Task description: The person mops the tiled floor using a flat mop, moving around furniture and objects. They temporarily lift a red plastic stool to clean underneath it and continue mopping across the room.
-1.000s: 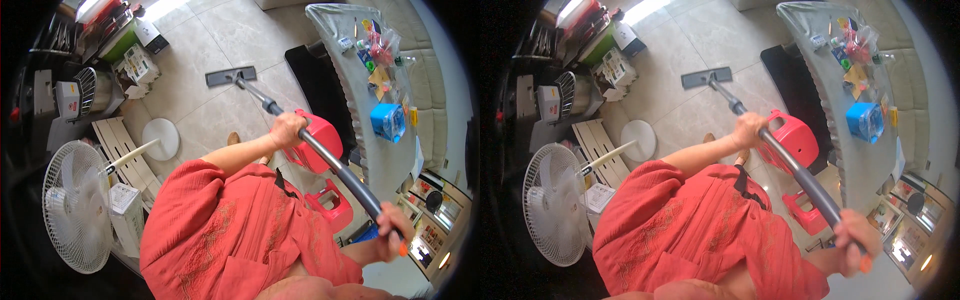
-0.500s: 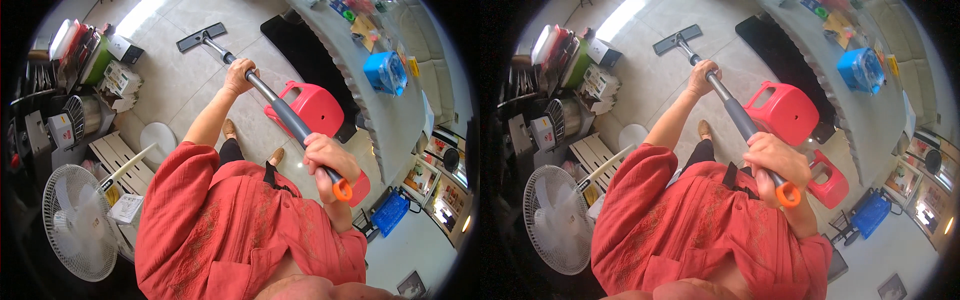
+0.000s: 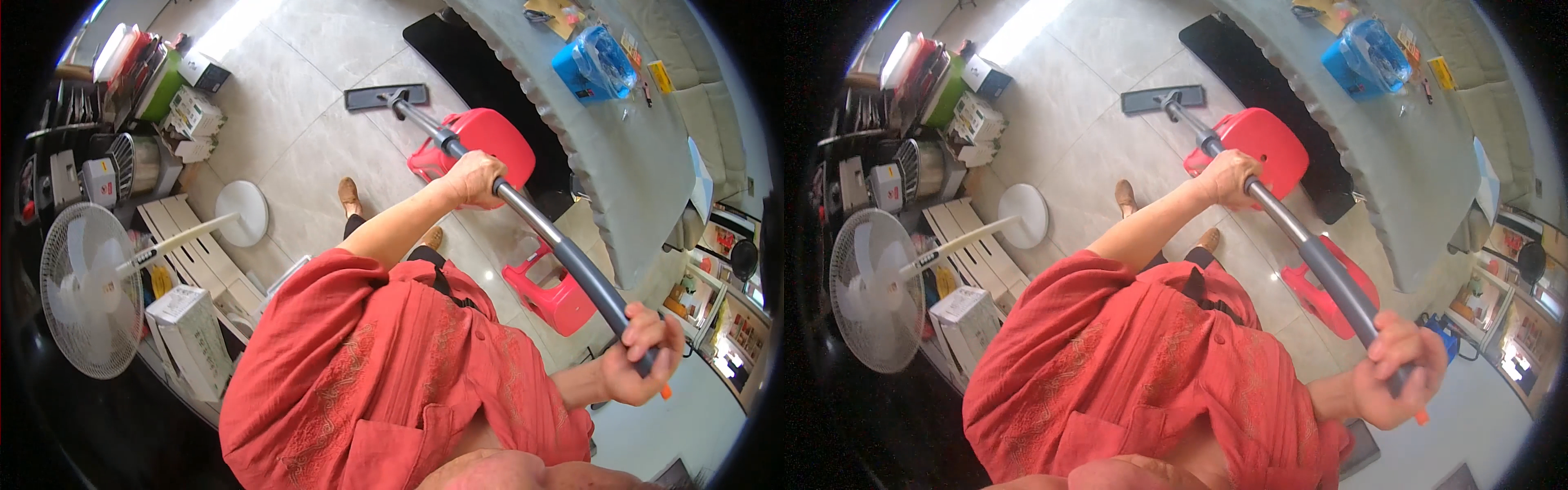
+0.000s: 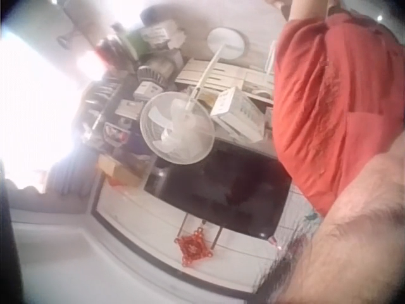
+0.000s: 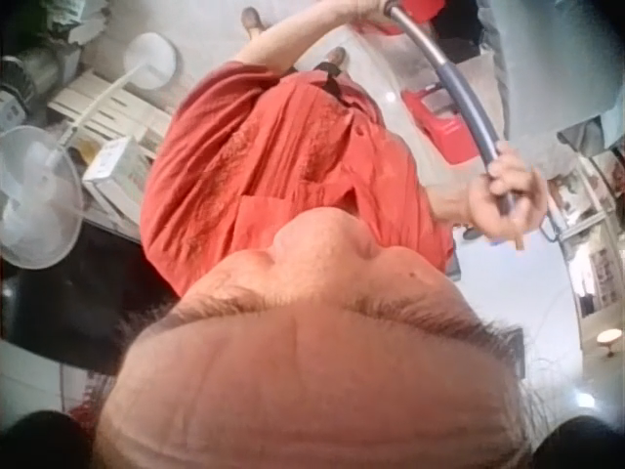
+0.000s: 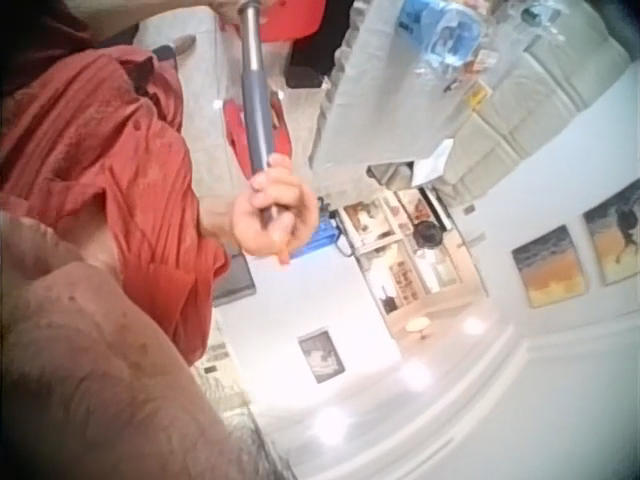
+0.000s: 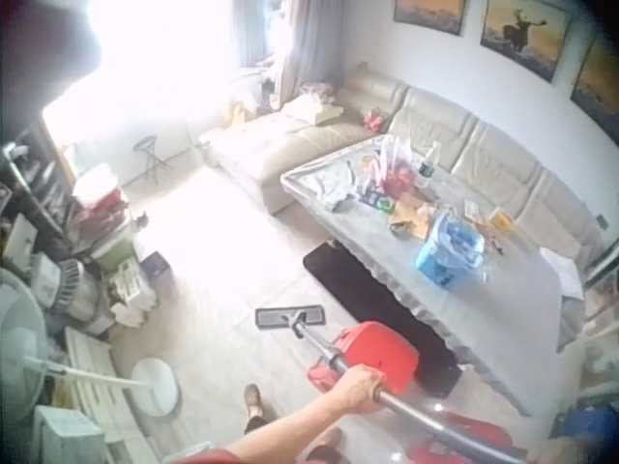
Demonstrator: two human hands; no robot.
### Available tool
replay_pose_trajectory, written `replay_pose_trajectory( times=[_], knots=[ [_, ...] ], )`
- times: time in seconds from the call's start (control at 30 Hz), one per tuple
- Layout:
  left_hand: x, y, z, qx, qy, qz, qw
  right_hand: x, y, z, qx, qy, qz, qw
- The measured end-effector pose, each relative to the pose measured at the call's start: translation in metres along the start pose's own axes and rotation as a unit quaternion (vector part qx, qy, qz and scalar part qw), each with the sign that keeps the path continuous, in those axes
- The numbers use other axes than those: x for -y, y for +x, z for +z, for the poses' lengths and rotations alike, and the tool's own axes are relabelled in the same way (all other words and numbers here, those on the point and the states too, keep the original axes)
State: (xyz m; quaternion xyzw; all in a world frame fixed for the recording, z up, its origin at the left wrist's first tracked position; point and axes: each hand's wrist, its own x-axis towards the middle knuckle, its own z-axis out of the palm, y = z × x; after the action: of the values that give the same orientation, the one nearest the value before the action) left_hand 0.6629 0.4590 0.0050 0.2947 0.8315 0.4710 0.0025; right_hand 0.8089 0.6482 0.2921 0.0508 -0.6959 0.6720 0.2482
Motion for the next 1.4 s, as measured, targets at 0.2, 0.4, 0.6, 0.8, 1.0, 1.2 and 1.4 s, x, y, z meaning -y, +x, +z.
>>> replay_pose_trajectory(
  times=[0.2,0.4,0.6,0.8,1.0,1.2,1.4],
  knots=[
    [-0.053,-0.056,0.025,0.092,0.001,-0.063,0.994,0.020,-0.003,-0.056,-0.040,0.010,0.050,0.998],
    [-0.065,-0.079,-0.003,0.118,0.052,-0.070,0.989,0.028,-0.004,-0.069,0.113,0.039,-0.002,0.993],
    [-0.001,-0.078,-0.098,0.039,0.172,-0.108,0.978,-0.010,0.004,0.025,0.216,0.126,-0.030,0.968],
    [0.152,-0.097,-0.152,-0.269,0.130,-0.177,0.938,-0.070,0.017,0.200,0.323,0.058,-0.030,0.944],
    [0.064,-0.120,-0.107,-0.316,0.120,-0.089,0.937,0.010,0.033,0.133,0.388,-0.030,-0.081,0.917],
    [-0.041,-0.141,-0.087,-0.244,-0.091,-0.034,0.965,0.087,0.056,0.092,0.307,0.019,-0.021,0.951],
    [-0.011,-0.138,-0.144,-0.193,-0.049,-0.039,0.979,0.058,0.080,0.087,0.329,0.119,-0.016,0.937]
  ],
)
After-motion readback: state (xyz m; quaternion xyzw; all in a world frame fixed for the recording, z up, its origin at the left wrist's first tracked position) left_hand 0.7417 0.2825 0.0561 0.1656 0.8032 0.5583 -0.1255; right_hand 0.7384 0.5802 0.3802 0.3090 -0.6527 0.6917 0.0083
